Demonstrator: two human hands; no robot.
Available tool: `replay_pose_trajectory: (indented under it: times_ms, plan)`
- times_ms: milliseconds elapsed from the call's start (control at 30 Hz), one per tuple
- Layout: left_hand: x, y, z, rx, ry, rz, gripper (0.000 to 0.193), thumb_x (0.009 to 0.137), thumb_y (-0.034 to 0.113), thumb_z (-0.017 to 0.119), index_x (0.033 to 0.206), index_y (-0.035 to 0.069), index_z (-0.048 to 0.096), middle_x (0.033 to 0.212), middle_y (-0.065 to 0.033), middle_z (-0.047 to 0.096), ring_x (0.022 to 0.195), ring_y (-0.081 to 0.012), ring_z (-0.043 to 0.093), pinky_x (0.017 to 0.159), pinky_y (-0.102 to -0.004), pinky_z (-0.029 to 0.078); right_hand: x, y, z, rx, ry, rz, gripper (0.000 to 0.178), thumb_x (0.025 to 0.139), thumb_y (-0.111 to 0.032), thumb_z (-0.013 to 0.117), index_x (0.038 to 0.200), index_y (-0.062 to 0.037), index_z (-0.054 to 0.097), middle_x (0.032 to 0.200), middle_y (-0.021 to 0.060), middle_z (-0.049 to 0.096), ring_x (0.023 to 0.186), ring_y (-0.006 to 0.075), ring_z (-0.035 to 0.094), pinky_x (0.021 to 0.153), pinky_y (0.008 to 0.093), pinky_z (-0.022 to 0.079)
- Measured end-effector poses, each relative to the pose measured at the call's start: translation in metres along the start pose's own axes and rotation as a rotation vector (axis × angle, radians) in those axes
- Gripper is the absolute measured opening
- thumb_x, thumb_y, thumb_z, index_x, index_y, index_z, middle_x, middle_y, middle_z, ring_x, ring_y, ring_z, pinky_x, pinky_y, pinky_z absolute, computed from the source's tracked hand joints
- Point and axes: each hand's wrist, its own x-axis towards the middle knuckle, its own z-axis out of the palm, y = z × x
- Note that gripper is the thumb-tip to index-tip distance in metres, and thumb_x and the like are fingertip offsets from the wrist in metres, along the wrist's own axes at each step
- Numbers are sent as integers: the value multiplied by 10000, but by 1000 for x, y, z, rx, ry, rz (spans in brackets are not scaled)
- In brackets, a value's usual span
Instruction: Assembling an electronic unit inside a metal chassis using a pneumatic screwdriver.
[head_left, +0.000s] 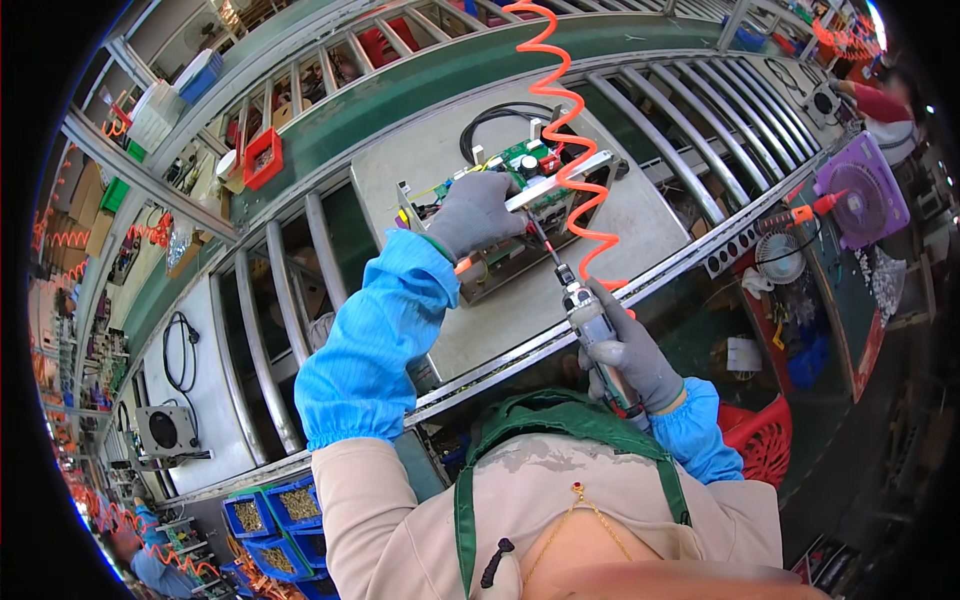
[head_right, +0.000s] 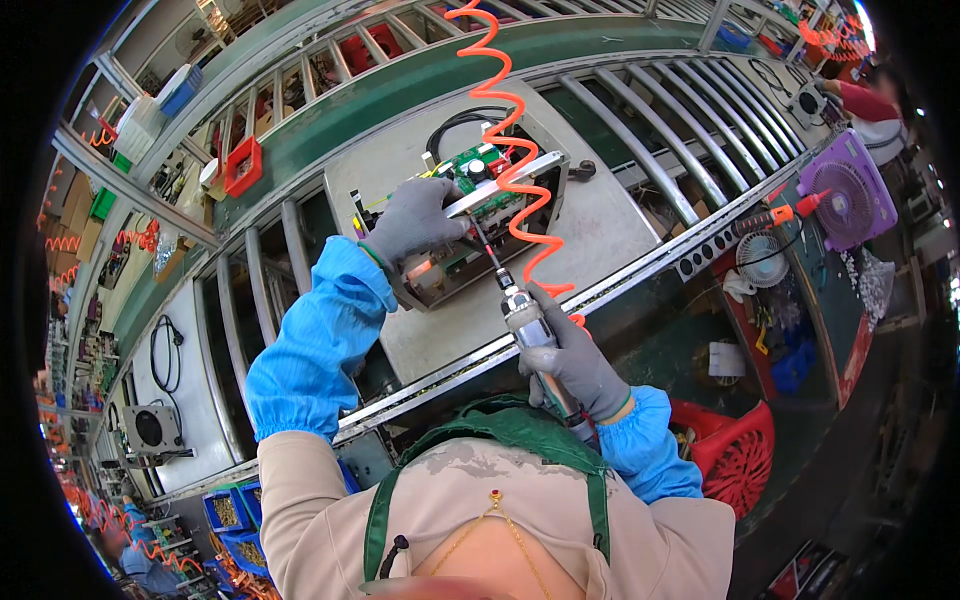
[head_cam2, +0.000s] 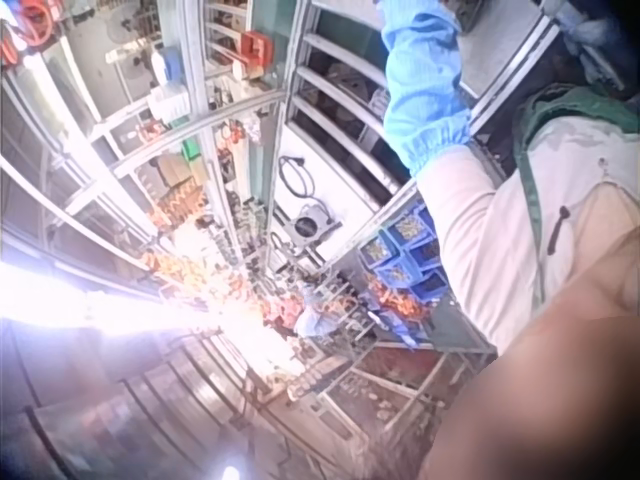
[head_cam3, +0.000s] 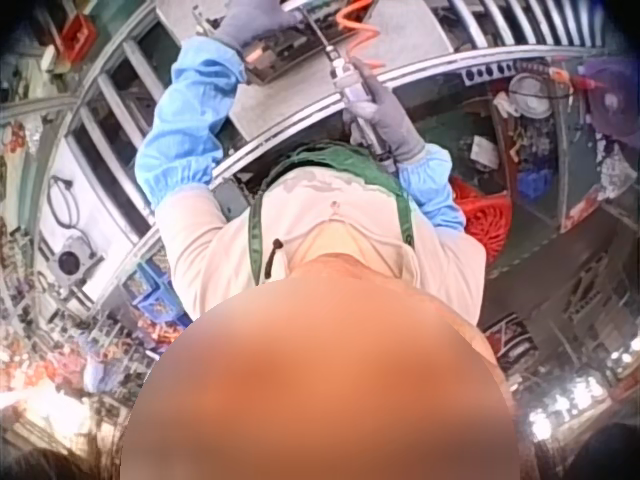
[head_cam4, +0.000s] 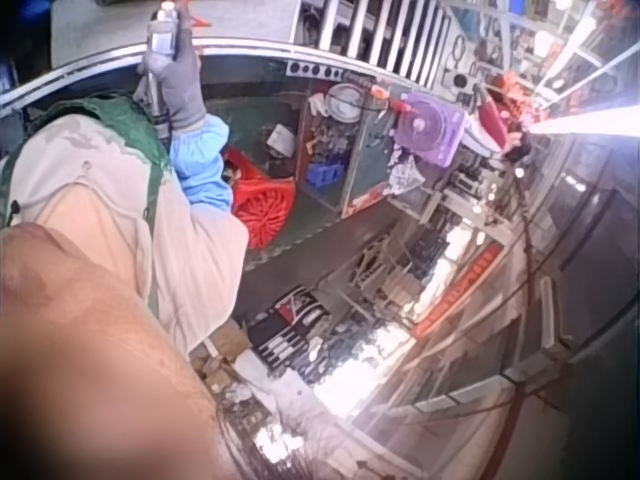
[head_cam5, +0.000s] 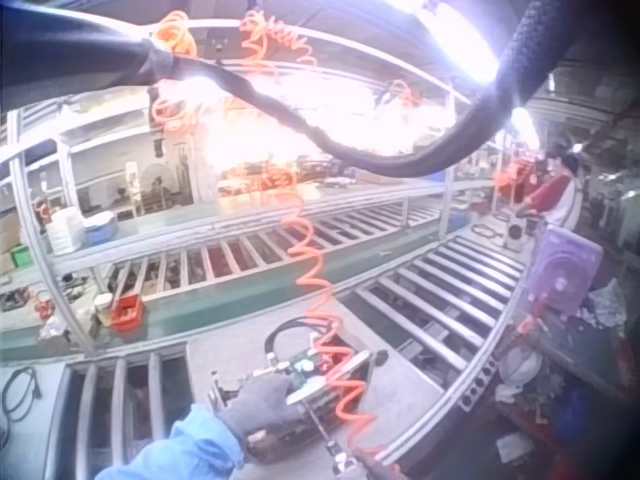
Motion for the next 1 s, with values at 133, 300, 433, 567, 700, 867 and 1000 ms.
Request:
replay_pose_trajectory:
  times_ms: [133,300,433,567,700,867,1000]
  plan:
    - [0,-1,1,34,14,30,413,730,303,726,1055,50,730,922,-164,733,855,-302,715,830,-394,553,-1,-2,2,3,0,-11,995,719,-123,593,1611,-216,162,816,130,592,496,191,615,471,314,541]
    - [0,-3,2,34,13,39,417,731,311,719,1062,58,729,920,-170,731,853,-310,714,831,-398,551,0,-1,-1,-11,-16,-32,957,773,-87,631,1609,-170,174,824,109,612,600,176,628,536,315,537]
    - [0,-3,2,38,28,53,408,731,307,715,1047,50,726,920,-175,729,858,-316,710,833,-401,548,2,0,-1,-61,-1,-56,958,768,-93,636,1609,-160,182,872,108,613,668,164,629,594,305,547]
    - [-1,-3,2,34,39,46,395,734,299,710,1031,39,722,916,-181,724,863,-323,707,834,-405,545,1,-2,1,-52,7,-12,961,767,-99,643,1609,-159,185,907,113,610,699,164,626,621,303,551]
    - [-1,-3,5,17,57,54,385,733,281,705,1023,29,721,904,-188,717,854,-329,703,824,-412,544,0,-3,0,-48,-27,-35,952,779,-97,646,1609,-159,184,928,105,599,726,156,619,607,304,547]
    - [-5,-5,7,-17,115,117,358,739,253,726,1004,13,724,879,-192,707,822,-329,696,791,-415,539,-3,7,-49,-52,-136,-37,853,869,-257,694,1588,-141,251,1033,111,618,933,196,644,733,341,558]
    - [-7,-7,5,-45,120,121,374,728,242,747,1018,8,728,885,-197,699,816,-331,687,776,-418,533,20,21,-125,-753,-2,-132,786,879,-432,695,1535,-141,375,1229,159,639,1165,248,622,940,359,504]
